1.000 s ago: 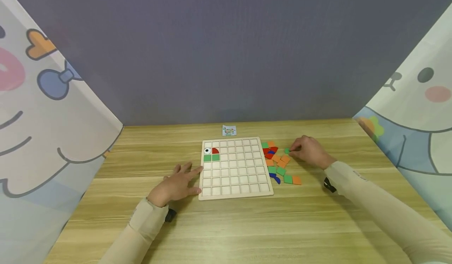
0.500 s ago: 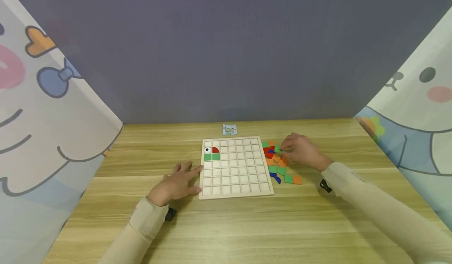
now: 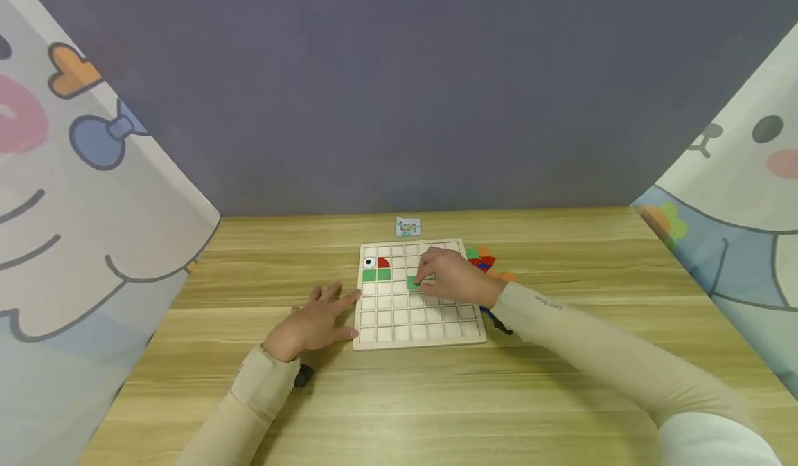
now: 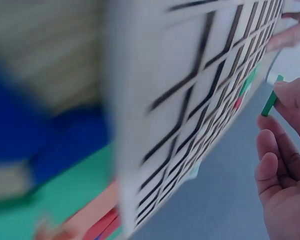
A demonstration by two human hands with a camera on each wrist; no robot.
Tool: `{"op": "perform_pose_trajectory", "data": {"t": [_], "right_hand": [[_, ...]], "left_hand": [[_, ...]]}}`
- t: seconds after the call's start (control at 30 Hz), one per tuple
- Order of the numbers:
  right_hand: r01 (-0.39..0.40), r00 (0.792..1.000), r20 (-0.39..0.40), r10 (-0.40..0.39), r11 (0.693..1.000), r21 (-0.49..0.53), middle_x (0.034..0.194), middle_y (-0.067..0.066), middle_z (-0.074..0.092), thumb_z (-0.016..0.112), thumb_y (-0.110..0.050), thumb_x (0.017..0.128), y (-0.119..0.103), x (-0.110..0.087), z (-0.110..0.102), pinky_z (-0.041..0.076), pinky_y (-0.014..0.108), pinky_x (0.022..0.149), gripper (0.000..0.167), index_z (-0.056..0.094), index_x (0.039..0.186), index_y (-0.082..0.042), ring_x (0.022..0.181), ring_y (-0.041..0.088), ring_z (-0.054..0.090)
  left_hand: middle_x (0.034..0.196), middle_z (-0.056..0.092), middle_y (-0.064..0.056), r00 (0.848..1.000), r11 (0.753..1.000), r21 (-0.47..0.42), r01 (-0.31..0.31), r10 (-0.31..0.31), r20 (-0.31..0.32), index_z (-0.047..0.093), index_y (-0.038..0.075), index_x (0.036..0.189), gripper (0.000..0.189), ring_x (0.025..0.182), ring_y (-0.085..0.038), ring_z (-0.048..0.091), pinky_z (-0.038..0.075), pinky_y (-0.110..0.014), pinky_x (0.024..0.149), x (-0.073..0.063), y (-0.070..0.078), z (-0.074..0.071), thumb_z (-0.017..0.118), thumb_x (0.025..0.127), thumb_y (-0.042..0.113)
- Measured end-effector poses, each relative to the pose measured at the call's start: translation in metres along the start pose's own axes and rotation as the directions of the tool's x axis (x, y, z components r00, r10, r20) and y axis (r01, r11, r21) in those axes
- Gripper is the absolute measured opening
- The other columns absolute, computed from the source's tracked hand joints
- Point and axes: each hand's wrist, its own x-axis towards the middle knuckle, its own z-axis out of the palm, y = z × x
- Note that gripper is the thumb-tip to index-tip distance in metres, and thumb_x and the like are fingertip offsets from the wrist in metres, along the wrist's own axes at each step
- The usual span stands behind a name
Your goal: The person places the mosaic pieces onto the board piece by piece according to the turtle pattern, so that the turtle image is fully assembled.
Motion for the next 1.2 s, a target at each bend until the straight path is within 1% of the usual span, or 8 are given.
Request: {"op": "perform_pose_trajectory", "data": {"t": [0.13,0.23,0.43,0.63,0.87,1.03,1.1,1.2], "right_hand": [[-0.019,0.999,0.043,0.019,1.0,0.008,0.083,-0.009,0.059,0.075,-0.013,0.081,-0.008,0.019,0.013,0.045,0.022,0.068,0.01,0.077,0.092,-0.013,0.077,0.006,0.05],[-0.028,0.998,0.058,0.026,0.999,0.026,0.082,-0.01,0.059,0.075,-0.014,0.082,-0.01,0.03,0.022,0.045,0.021,0.066,0.009,0.077,0.091,-0.014,0.075,0.005,0.049],[-0.05,0.995,0.092,0.047,0.998,0.032,0.081,-0.011,0.057,0.075,-0.015,0.083,-0.011,0.044,0.03,0.044,0.022,0.065,0.009,0.077,0.091,-0.014,0.074,0.007,0.048],[-0.072,0.989,0.13,0.069,0.997,0.018,0.082,-0.008,0.057,0.075,-0.015,0.083,-0.016,0.049,0.032,0.045,0.021,0.068,0.01,0.077,0.092,-0.012,0.078,0.006,0.049],[-0.053,0.988,0.143,0.055,0.998,-0.014,0.08,-0.007,0.06,0.073,-0.009,0.083,-0.022,0.054,0.033,0.045,0.021,0.068,0.007,0.077,0.089,-0.009,0.077,0.008,0.05],[-0.036,0.988,0.15,0.037,0.999,-0.014,0.079,-0.005,0.061,0.071,-0.005,0.083,-0.024,0.055,0.033,0.045,0.021,0.066,0.008,0.077,0.087,-0.008,0.076,0.009,0.051],[-0.034,0.987,0.157,0.038,0.999,-0.027,0.079,-0.005,0.06,0.071,-0.006,0.084,-0.024,0.054,0.033,0.045,0.021,0.066,0.008,0.077,0.088,-0.009,0.076,0.009,0.05],[-0.044,0.984,0.17,0.051,0.998,-0.041,0.083,-0.006,0.06,0.072,-0.01,0.084,-0.024,0.053,0.032,0.045,0.022,0.07,0.008,0.077,0.09,-0.01,0.08,0.009,0.05]], "left_hand": [[0.154,0.015,-0.018,1.0,1.0,0.018,0.005,-0.005,0.004,0.029,0.025,0.15,0.073,0.133,-0.055,0.012,0.021,-0.08,0.084,0.001,0.0,-0.001,0.063,0.088,0.044],[0.154,0.015,-0.018,1.0,1.0,0.024,0.007,-0.007,0.006,0.029,0.026,0.15,0.073,0.133,-0.055,0.012,0.021,-0.08,0.084,0.002,0.0,0.0,0.063,0.088,0.045],[0.154,0.015,-0.018,1.0,1.0,0.023,0.005,-0.006,0.005,0.029,0.027,0.15,0.073,0.133,-0.056,0.013,0.022,-0.08,0.084,0.002,0.0,0.0,0.062,0.088,0.046],[0.154,0.014,-0.018,1.0,1.0,0.011,0.005,-0.006,0.012,0.029,0.026,0.15,0.074,0.133,-0.056,0.012,0.021,-0.08,0.084,0.002,0.0,-0.001,0.063,0.088,0.045],[0.154,0.015,-0.018,1.0,1.0,0.005,0.009,-0.009,0.013,0.029,0.026,0.15,0.074,0.133,-0.056,0.012,0.022,-0.08,0.085,0.001,0.0,-0.001,0.064,0.087,0.044],[0.155,0.015,-0.018,1.0,1.0,0.006,0.01,-0.01,0.012,0.029,0.026,0.15,0.074,0.133,-0.055,0.012,0.022,-0.08,0.085,0.001,0.0,-0.001,0.064,0.087,0.044],[0.155,0.014,-0.018,1.0,1.0,0.005,0.011,-0.011,0.013,0.029,0.026,0.15,0.074,0.133,-0.055,0.012,0.021,-0.079,0.085,0.0,0.001,-0.002,0.064,0.087,0.044],[0.154,0.014,-0.018,1.0,1.0,0.001,0.012,-0.012,0.011,0.029,0.026,0.15,0.074,0.133,-0.055,0.012,0.021,-0.079,0.085,-0.001,0.002,-0.002,0.064,0.087,0.043]]}}
